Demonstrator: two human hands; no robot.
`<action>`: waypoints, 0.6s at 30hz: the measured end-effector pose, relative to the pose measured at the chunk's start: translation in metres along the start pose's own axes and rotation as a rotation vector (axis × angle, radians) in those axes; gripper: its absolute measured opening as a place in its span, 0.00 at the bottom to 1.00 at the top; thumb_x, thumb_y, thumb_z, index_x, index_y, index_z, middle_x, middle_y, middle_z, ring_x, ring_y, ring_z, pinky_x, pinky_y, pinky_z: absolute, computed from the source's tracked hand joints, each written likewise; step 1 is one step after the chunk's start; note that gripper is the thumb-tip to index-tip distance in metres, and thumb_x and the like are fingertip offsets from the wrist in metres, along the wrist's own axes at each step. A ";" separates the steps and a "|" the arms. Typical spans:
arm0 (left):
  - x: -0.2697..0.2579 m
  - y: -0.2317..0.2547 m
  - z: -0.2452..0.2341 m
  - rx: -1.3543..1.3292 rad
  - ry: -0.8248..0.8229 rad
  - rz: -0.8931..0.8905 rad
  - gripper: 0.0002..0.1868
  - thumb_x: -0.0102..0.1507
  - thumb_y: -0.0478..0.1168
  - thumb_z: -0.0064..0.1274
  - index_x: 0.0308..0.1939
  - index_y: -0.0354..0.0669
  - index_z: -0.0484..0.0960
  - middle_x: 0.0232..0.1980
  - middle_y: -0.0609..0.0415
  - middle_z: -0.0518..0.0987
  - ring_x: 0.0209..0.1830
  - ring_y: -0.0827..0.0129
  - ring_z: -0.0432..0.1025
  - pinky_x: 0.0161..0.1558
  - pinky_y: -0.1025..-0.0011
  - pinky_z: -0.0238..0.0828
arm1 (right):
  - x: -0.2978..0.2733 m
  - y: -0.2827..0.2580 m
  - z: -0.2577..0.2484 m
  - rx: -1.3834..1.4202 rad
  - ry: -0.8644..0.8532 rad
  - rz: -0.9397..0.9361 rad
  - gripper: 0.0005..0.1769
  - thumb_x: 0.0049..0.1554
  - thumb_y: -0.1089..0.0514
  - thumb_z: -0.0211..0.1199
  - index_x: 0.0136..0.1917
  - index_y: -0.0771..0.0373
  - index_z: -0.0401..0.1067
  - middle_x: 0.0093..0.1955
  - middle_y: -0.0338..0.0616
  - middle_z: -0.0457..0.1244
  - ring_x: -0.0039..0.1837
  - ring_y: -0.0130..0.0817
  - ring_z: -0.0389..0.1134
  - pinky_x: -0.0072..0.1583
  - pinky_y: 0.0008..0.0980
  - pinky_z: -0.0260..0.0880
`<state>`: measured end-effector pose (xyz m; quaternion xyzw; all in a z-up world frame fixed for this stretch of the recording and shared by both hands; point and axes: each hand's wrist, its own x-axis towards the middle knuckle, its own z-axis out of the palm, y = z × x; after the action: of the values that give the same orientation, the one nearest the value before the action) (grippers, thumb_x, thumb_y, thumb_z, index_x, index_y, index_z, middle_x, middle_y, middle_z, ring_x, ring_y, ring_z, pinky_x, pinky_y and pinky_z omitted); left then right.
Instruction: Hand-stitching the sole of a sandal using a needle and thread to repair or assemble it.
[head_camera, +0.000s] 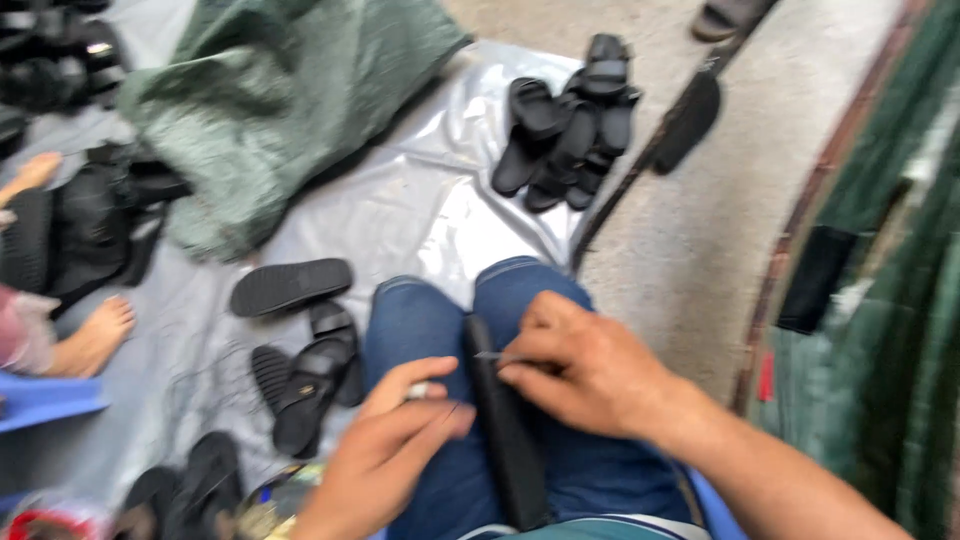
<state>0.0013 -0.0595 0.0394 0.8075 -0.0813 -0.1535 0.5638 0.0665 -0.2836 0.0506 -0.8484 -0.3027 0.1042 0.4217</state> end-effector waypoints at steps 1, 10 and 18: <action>-0.008 -0.038 -0.036 -0.026 -0.029 0.022 0.11 0.58 0.43 0.46 0.32 0.47 0.85 0.57 0.53 0.71 0.48 0.71 0.69 0.54 0.74 0.60 | -0.001 -0.005 0.001 -0.029 0.010 0.032 0.06 0.52 0.53 0.56 0.40 0.53 0.72 0.37 0.38 0.57 0.39 0.32 0.63 0.41 0.30 0.63; 0.004 -0.065 0.015 0.208 0.146 -0.123 0.43 0.33 0.35 0.70 0.53 0.59 0.76 0.54 0.62 0.76 0.22 0.81 0.79 0.43 0.86 0.68 | -0.018 0.000 0.023 0.446 0.190 -0.089 0.04 0.56 0.60 0.52 0.40 0.62 0.65 0.51 0.46 0.62 0.41 0.30 0.63 0.45 0.25 0.65; 0.015 -0.032 0.020 0.259 0.123 -0.314 0.28 0.52 0.35 0.52 0.54 0.66 0.78 0.18 0.60 0.70 0.20 0.84 0.73 0.35 0.90 0.61 | -0.013 0.001 0.031 0.378 0.226 0.048 0.02 0.50 0.65 0.52 0.37 0.59 0.63 0.42 0.34 0.63 0.31 0.22 0.56 0.39 0.22 0.62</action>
<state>0.0071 -0.0700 0.0007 0.8838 0.0609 -0.1780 0.4283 0.0432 -0.2713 0.0292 -0.7674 -0.2083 0.0734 0.6020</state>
